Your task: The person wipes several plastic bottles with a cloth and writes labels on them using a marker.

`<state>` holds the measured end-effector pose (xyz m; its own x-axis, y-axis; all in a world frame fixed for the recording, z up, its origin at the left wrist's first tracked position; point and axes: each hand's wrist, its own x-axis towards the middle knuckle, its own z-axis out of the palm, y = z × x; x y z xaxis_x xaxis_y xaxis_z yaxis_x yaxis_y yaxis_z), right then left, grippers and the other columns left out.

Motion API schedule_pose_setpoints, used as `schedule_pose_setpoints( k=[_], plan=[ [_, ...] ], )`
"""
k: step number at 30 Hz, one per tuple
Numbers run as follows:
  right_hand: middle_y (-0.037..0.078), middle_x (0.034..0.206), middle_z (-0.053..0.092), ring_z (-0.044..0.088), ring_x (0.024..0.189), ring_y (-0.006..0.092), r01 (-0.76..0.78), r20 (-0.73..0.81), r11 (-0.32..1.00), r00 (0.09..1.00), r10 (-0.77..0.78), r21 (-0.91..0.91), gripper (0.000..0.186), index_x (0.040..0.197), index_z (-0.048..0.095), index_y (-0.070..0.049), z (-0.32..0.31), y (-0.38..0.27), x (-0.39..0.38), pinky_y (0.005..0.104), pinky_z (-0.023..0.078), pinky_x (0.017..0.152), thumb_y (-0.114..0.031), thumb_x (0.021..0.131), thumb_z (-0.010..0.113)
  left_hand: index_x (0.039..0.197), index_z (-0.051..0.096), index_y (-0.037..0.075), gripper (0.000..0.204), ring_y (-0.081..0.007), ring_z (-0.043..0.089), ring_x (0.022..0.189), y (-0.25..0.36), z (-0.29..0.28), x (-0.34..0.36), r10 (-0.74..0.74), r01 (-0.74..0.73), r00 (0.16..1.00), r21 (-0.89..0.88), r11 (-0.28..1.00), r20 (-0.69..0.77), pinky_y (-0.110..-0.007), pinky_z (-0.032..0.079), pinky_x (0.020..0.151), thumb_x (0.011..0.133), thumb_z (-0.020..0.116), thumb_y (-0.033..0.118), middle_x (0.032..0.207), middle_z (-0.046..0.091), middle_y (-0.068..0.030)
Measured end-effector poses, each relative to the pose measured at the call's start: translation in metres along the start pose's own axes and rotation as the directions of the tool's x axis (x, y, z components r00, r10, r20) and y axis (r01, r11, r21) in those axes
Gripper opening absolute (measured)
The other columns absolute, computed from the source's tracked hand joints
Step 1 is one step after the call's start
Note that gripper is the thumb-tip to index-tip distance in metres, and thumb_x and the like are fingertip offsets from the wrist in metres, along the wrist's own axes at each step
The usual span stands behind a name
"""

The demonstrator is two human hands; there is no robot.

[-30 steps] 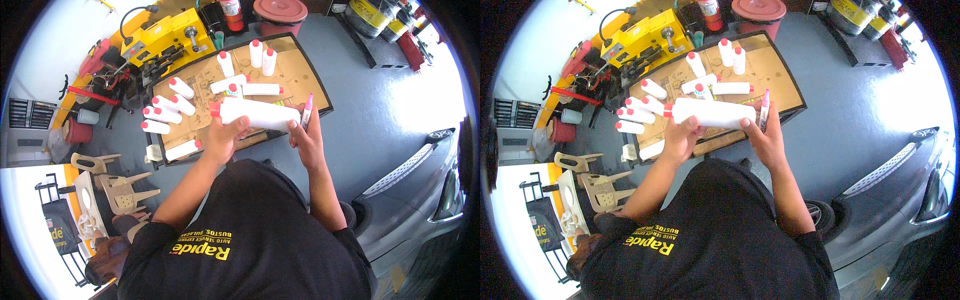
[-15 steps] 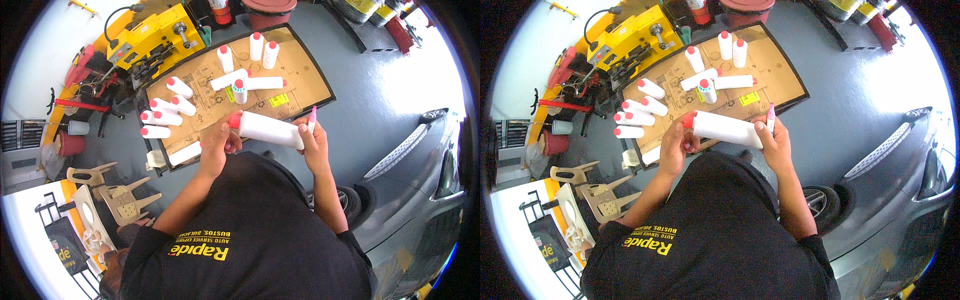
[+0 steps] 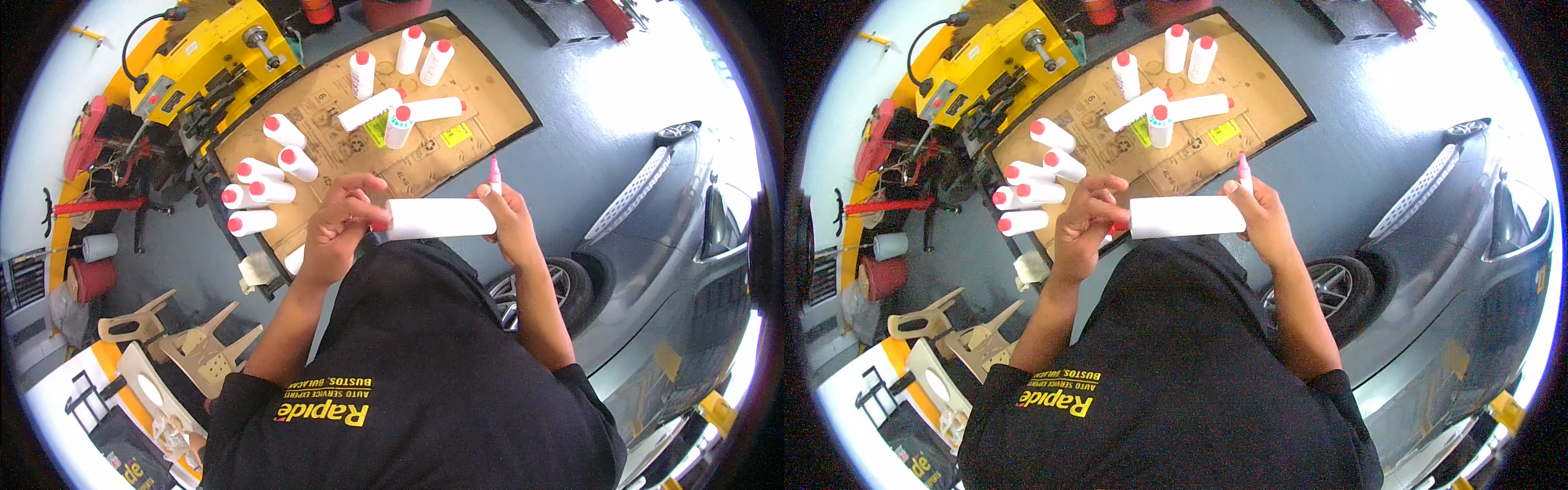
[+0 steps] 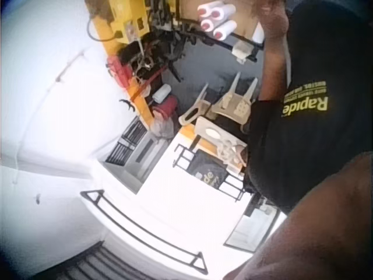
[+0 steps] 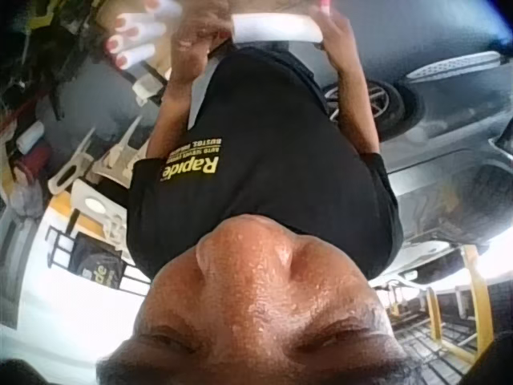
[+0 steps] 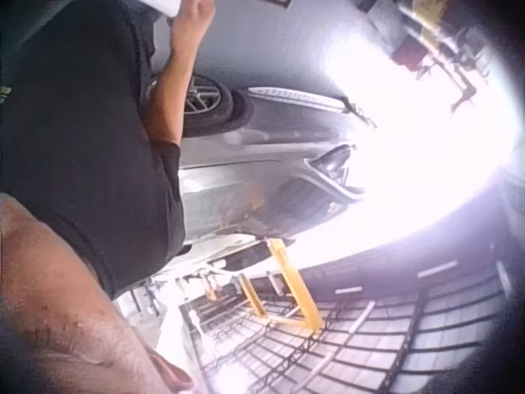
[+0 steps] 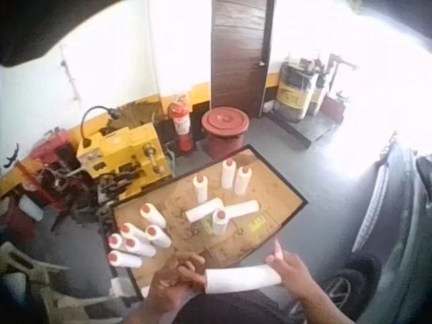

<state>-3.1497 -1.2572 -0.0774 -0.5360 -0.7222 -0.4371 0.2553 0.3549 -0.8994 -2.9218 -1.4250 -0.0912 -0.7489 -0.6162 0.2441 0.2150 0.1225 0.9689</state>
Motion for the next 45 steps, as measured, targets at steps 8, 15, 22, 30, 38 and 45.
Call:
schedule_pose_setpoints(
  k=[8, 15, 22, 30, 38, 45],
  plan=[
    [-0.004, 0.067, 0.055, 0.044, 0.050, 0.0039, 0.005, -0.079, 1.000, 0.997, -0.006, -0.019, 0.032, 0.092, 0.062, -0.009, 0.034, 0.012, -0.019, 0.0214, 0.030, 0.042, -0.038, 0.102, 0.056, 0.112, 0.062, 0.004, 0.026, -0.0061, 0.051, 0.089, -0.001, -0.028, -0.015, -0.325, 0.319, 0.946, -0.208, 0.925, 0.009, -0.024, 0.043, 0.079, 0.103, 0.061, 0.029, 0.108, 0.061, -0.0010],
    [-0.004, 0.065, 0.053, 0.043, 0.049, 0.0046, -0.064, -0.112, 0.997, 0.992, 0.060, -0.034, 0.032, 0.088, 0.062, -0.009, 0.031, -0.001, -0.019, 0.0230, 0.031, 0.044, -0.037, 0.102, 0.054, 0.115, 0.063, 0.008, 0.031, -0.0078, 0.050, 0.084, 0.003, -0.039, -0.011, -0.002, -0.036, 0.991, 0.283, 0.959, 0.135, -0.024, 0.041, 0.074, 0.091, 0.076, 0.023, 0.099, 0.062, 0.0006],
    [-0.004, 0.066, 0.053, 0.042, 0.048, 0.0042, -0.068, -0.007, 0.997, 0.998, 0.068, -0.024, 0.035, 0.088, 0.061, -0.009, 0.027, -0.003, -0.022, 0.0225, 0.031, 0.042, -0.039, 0.103, 0.054, 0.135, 0.054, 0.010, 0.059, -0.0083, 0.050, 0.084, -0.006, -0.039, -0.016, -0.250, 0.340, 0.922, -0.308, 0.889, 0.297, -0.023, 0.039, 0.072, 0.084, 0.083, 0.020, 0.110, 0.063, 0.0005],
    [0.002, 0.073, 0.061, 0.059, 0.065, 0.0133, 0.021, -0.012, 0.895, 0.999, -0.029, -0.446, 0.031, 0.113, 0.058, -0.003, 0.006, -0.009, -0.015, 0.0295, 0.046, 0.060, -0.032, 0.102, 0.057, 0.137, 0.050, 0.008, 0.068, -0.0165, 0.059, 0.116, -0.004, -0.015, -0.010, -0.316, 0.355, 0.900, -0.085, 0.931, 0.300, -0.034, 0.050, 0.096, 0.079, 0.084, 0.010, 0.126, 0.059, -0.0057],
    [0.016, 0.099, 0.065, 0.063, 0.058, 0.0179, 0.384, -0.314, 0.909, 0.853, -0.416, -0.163, 0.032, 0.135, 0.043, -0.008, -0.032, -0.025, -0.010, 0.0253, 0.051, 0.053, -0.015, 0.105, 0.049, 0.131, 0.047, 0.003, 0.053, -0.0181, 0.068, 0.096, -0.016, 0.010, -0.001, -0.523, 0.557, 0.828, -0.198, 0.806, 0.200, -0.030, 0.055, 0.083, 0.089, 0.076, 0.015, 0.112, 0.065, -0.0114],
    [0.032, 0.123, 0.061, 0.073, 0.078, 0.0332, 0.061, 0.317, 0.565, 0.777, -0.544, 0.823, 0.047, 0.144, 0.033, 0.000, -0.035, -0.035, -0.002, 0.0368, 0.063, 0.068, -0.030, 0.109, 0.036, 0.127, 0.047, 0.002, 0.049, -0.0135, 0.067, 0.095, -0.011, 0.039, 0.018, -0.560, 0.597, 0.802, -0.247, 0.763, 0.208, -0.026, 0.053, 0.075, 0.091, 0.076, 0.017, 0.111, 0.067, -0.0107]
  ],
)
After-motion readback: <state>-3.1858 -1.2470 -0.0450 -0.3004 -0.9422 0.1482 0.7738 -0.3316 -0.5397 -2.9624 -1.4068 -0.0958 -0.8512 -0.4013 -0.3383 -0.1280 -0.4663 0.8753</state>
